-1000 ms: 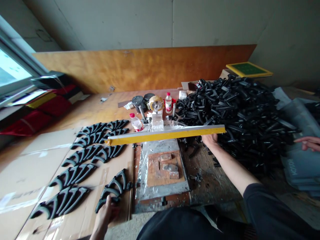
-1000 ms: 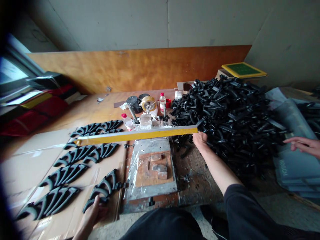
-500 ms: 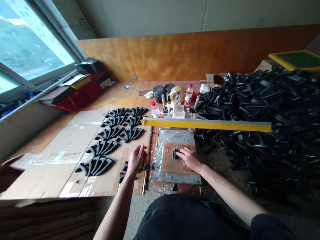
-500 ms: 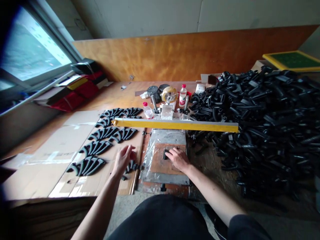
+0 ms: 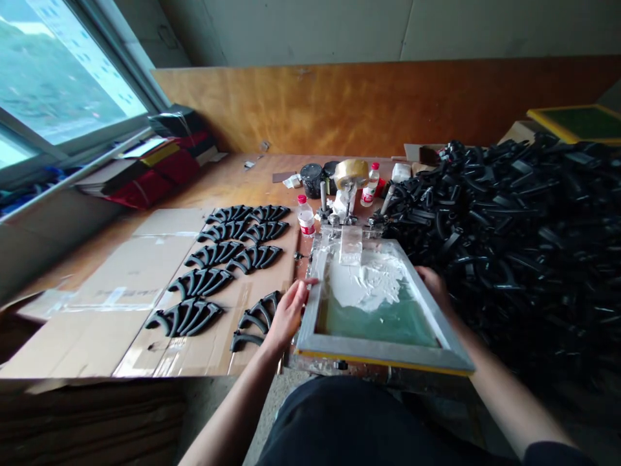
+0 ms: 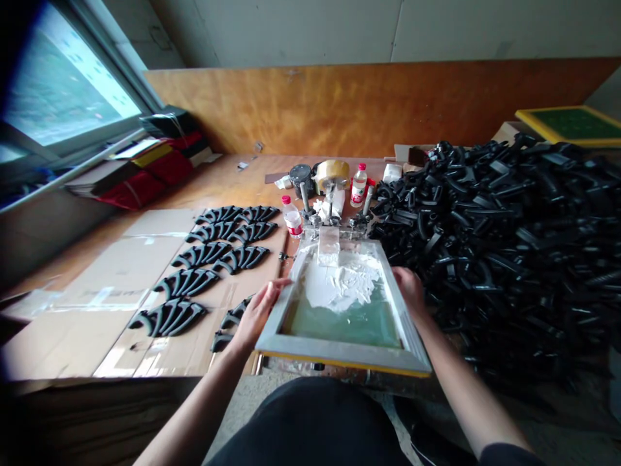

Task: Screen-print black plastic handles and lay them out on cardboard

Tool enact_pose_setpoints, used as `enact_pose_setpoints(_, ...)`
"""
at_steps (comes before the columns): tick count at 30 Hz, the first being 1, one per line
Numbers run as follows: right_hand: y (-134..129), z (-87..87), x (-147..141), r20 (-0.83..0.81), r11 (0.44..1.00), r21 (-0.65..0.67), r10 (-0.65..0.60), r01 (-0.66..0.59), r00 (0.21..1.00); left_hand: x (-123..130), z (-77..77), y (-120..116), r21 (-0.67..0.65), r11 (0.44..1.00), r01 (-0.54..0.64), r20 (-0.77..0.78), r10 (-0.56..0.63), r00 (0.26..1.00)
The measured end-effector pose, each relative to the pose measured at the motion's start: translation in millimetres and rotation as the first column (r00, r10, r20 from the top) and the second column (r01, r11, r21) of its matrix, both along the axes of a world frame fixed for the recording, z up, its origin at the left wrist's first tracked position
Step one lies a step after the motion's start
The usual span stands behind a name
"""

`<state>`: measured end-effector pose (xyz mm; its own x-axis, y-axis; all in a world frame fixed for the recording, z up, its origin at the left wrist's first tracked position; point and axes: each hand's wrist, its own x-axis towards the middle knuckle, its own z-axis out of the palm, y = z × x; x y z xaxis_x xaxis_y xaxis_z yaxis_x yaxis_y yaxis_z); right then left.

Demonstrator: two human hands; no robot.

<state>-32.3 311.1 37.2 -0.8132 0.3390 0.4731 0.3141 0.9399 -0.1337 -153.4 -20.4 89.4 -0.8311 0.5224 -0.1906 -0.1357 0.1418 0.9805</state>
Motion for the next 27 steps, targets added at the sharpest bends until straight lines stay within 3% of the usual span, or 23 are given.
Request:
enact_pose_setpoints(3,4.8,22.0,-22.8,-0.1,0.995,-0.095,0.018,-0.028,0.995,12.5,-49.2,-9.7,-0.14,0.989,0.046,0.059,-0.038,0.998)
enact_pose_setpoints(6,-33.3,34.7,-61.8,-0.047,0.971,-0.124,0.199,-0.204,0.979,14.7,-90.3,-6.8,-0.27,0.963,0.004,0.011,-0.001,1.0)
enact_pose_setpoints(9,-73.7,33.8,-92.1,0.128,0.952,-0.137,0.29,-0.273,0.948,11.8,-111.2,-2.4,-0.363,0.932,-0.014,-0.054,-0.006,0.999)
enact_pose_setpoints(12,-93.6,22.9,-93.0,0.273,0.939,-0.191,0.33,-0.286,0.904,9.3,-117.7,-2.3,-0.402,0.916,0.01,-0.081,-0.047,0.996)
enact_pose_setpoints(15,-101.2,13.3,-64.4,0.344,0.901,-0.189,0.433,-0.39,0.833,9.2,-119.9,-3.9,-0.406,0.914,0.003,-0.1,-0.048,0.994)
enact_pose_setpoints(19,-101.4,16.6,-19.7,0.37,0.746,-0.196,0.658,-0.637,0.656,10.8,-121.2,-4.1,-0.407,0.913,-0.011,-0.095,-0.03,0.995)
enact_pose_setpoints(22,-95.6,25.8,-13.9,0.366,0.665,-0.275,0.74,-0.694,0.564,11.4,-120.6,-3.6,-0.399,0.917,-0.016,-0.096,-0.024,0.995)
enact_pose_setpoints(23,-94.5,27.4,-17.4,0.353,0.673,-0.292,0.736,-0.679,0.578,11.3,-120.1,-3.5,-0.397,0.918,-0.02,-0.1,-0.022,0.995)
enact_pose_setpoints(27,-102.0,18.2,-28.2,0.253,0.793,-0.224,0.609,-0.567,0.752,10.2,-116.5,-3.5,-0.382,0.924,-0.022,-0.084,-0.011,0.996)
